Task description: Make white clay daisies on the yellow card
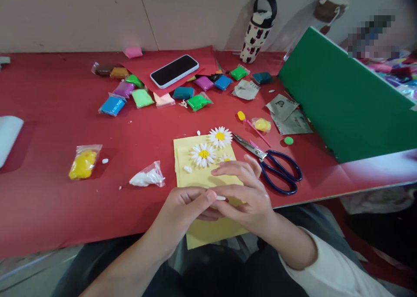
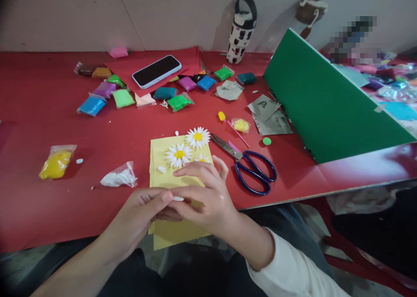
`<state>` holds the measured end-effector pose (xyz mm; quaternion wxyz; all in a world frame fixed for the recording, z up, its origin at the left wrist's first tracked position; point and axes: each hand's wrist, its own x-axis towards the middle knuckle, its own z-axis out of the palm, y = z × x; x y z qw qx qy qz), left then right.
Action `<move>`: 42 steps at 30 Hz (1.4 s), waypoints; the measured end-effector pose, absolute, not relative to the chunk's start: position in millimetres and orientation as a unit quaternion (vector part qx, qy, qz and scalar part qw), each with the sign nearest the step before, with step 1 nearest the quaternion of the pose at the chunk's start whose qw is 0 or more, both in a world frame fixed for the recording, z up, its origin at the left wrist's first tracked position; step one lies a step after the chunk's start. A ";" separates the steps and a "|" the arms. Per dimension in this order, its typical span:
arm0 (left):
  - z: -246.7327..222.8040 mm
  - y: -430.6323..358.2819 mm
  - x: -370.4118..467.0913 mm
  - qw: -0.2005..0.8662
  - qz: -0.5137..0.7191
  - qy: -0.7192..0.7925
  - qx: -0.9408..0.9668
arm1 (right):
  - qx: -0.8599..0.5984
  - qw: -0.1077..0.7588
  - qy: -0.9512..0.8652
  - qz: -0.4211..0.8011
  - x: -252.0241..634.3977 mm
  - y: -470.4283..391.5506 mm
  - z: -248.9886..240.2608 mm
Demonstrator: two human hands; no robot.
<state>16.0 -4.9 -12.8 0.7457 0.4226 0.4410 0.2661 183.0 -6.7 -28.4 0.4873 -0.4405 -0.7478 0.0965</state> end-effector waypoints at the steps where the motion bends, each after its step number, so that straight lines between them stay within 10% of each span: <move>1: -12.8 -5.0 16.0 0.743 0.270 0.443 0.423 | -0.443 0.485 -0.748 0.098 182.9 -6.7 -28.3; 17: -6.8 -2.8 5.4 0.343 0.404 0.469 0.707 | -0.436 0.491 -0.745 0.114 194.9 -8.0 -26.3; 42: -5.4 -2.9 5.4 0.270 0.402 0.416 0.770 | -0.430 0.494 -0.747 0.111 196.3 -8.3 -24.4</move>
